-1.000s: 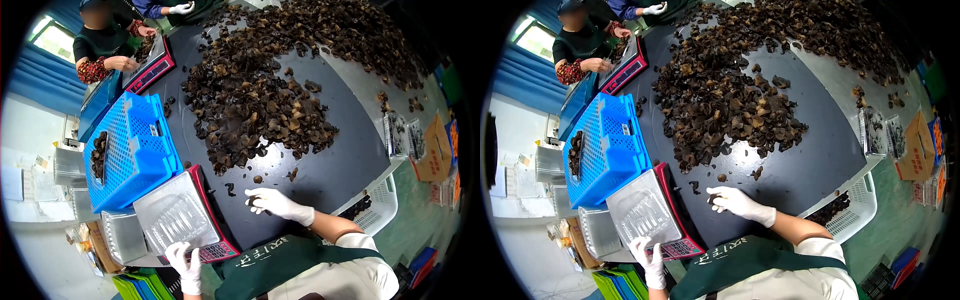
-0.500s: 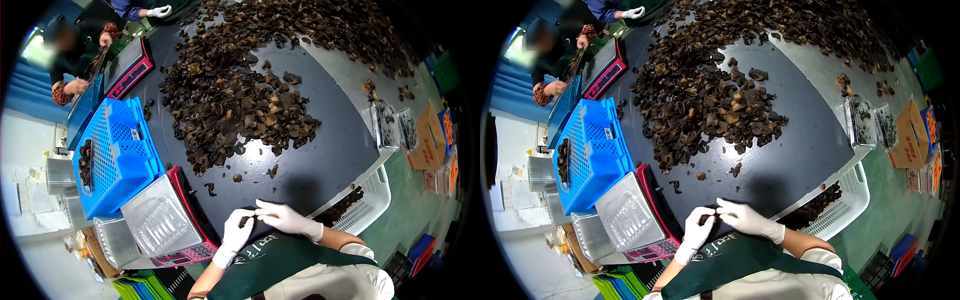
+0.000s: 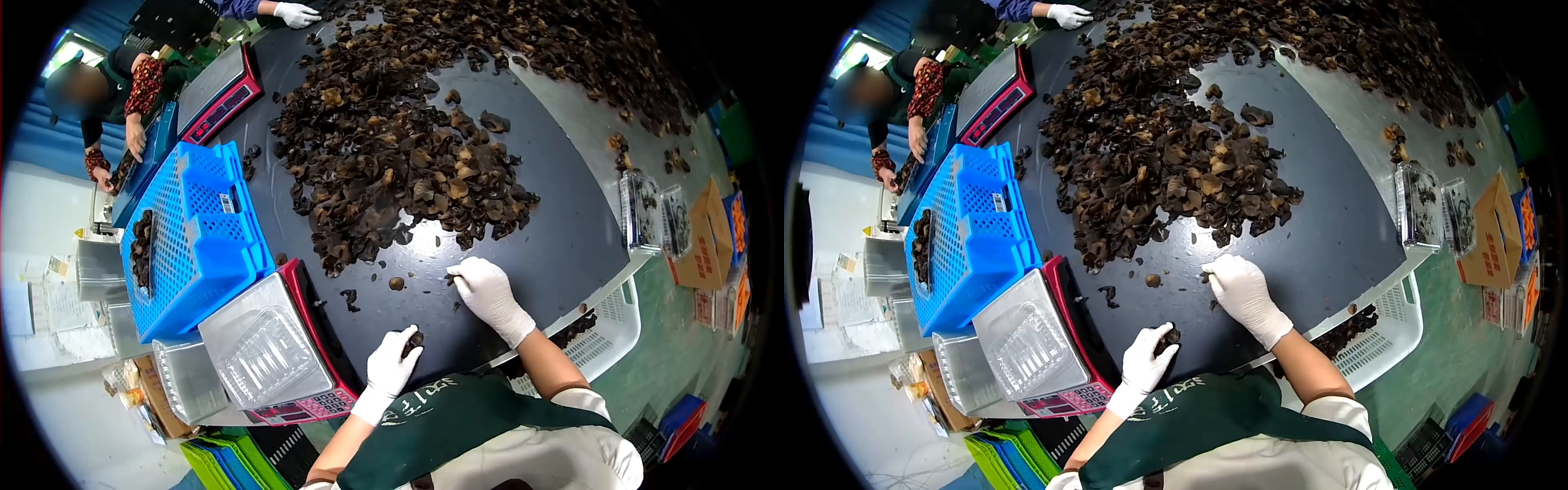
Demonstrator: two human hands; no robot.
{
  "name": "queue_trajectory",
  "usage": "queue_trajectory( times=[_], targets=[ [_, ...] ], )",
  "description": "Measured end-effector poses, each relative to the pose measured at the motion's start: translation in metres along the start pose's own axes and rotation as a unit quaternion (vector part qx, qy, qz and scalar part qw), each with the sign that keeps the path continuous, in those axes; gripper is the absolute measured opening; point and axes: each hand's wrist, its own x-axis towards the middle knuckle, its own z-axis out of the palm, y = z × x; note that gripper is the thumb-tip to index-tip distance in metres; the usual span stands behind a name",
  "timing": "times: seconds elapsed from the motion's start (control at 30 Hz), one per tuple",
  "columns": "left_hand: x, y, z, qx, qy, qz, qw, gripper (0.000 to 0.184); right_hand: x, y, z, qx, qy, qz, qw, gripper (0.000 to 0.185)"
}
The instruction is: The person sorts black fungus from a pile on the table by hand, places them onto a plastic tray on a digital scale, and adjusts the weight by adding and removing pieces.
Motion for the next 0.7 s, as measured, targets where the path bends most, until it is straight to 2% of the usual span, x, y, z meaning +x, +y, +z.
queue_trajectory(
  times=[0.07,0.13,0.17,0.2,0.23,0.27,0.3,0.33,0.37,0.4,0.47,0.53,0.57,0.6,0.63,0.67,0.7],
  targets=[
    [0.006,0.001,0.001,0.098,-0.017,0.038,0.994,0.029,-0.001,-0.002,-0.005,0.012,0.020,0.011,1.000,0.012],
    [0.007,-0.006,0.006,0.091,-0.036,0.025,0.995,0.024,-0.005,-0.007,-0.011,0.136,0.008,0.101,0.986,0.011],
    [0.006,-0.016,0.012,-0.003,-0.025,0.016,1.000,0.023,-0.007,-0.014,-0.016,0.173,-0.035,0.171,0.969,0.010],
    [0.006,-0.019,0.014,-0.097,-0.015,0.007,0.995,0.022,-0.011,-0.019,-0.015,0.250,-0.020,0.175,0.952,0.010],
    [0.004,-0.019,0.014,-0.231,-0.103,-0.157,0.955,0.028,-0.014,-0.028,-0.020,0.254,-0.054,0.164,0.952,0.011],
    [0.004,-0.016,0.011,-0.232,-0.103,-0.156,0.955,0.028,-0.015,-0.040,-0.027,0.257,-0.088,0.153,0.950,0.012],
    [0.005,-0.014,0.007,-0.443,-0.149,-0.226,0.855,0.031,-0.018,-0.047,-0.025,0.264,-0.103,0.101,0.954,0.012],
    [0.006,-0.009,0.002,-0.628,-0.186,-0.280,0.702,0.034,-0.022,-0.054,-0.022,0.269,-0.118,0.047,0.955,0.012],
    [0.008,-0.002,-0.005,-0.715,-0.192,-0.280,0.612,0.036,-0.029,-0.056,-0.010,0.234,-0.101,-0.047,0.966,0.011],
    [0.007,0.009,-0.011,-0.773,-0.180,-0.258,0.551,0.035,-0.030,-0.061,-0.008,0.162,-0.122,-0.111,0.973,0.011],
    [0.002,0.003,-0.016,-0.778,-0.174,-0.226,0.560,0.032,-0.033,-0.073,-0.001,0.157,-0.087,-0.139,0.974,0.016],
    [-0.010,0.007,-0.027,-0.713,-0.088,-0.244,0.651,0.030,-0.017,-0.083,-0.012,0.284,-0.121,-0.136,0.942,0.017],
    [-0.020,-0.002,-0.041,-0.704,-0.088,-0.259,0.655,0.027,-0.010,-0.083,-0.010,0.315,-0.114,-0.128,0.934,0.014],
    [-0.021,0.019,-0.065,-0.643,-0.025,-0.276,0.714,0.023,-0.003,-0.083,-0.006,0.345,-0.108,-0.120,0.925,0.011],
    [-0.024,0.038,-0.093,-0.533,0.041,-0.240,0.810,0.018,0.003,-0.081,0.004,0.318,-0.066,-0.105,0.940,0.007],
    [-0.028,0.051,-0.118,-0.403,0.115,-0.228,0.879,0.016,0.011,-0.081,0.011,0.279,-0.048,-0.105,0.953,0.006],
    [-0.035,0.039,-0.130,-0.357,0.212,-0.155,0.896,0.017,0.019,-0.080,0.021,0.270,-0.059,-0.122,0.953,0.005]
  ],
)
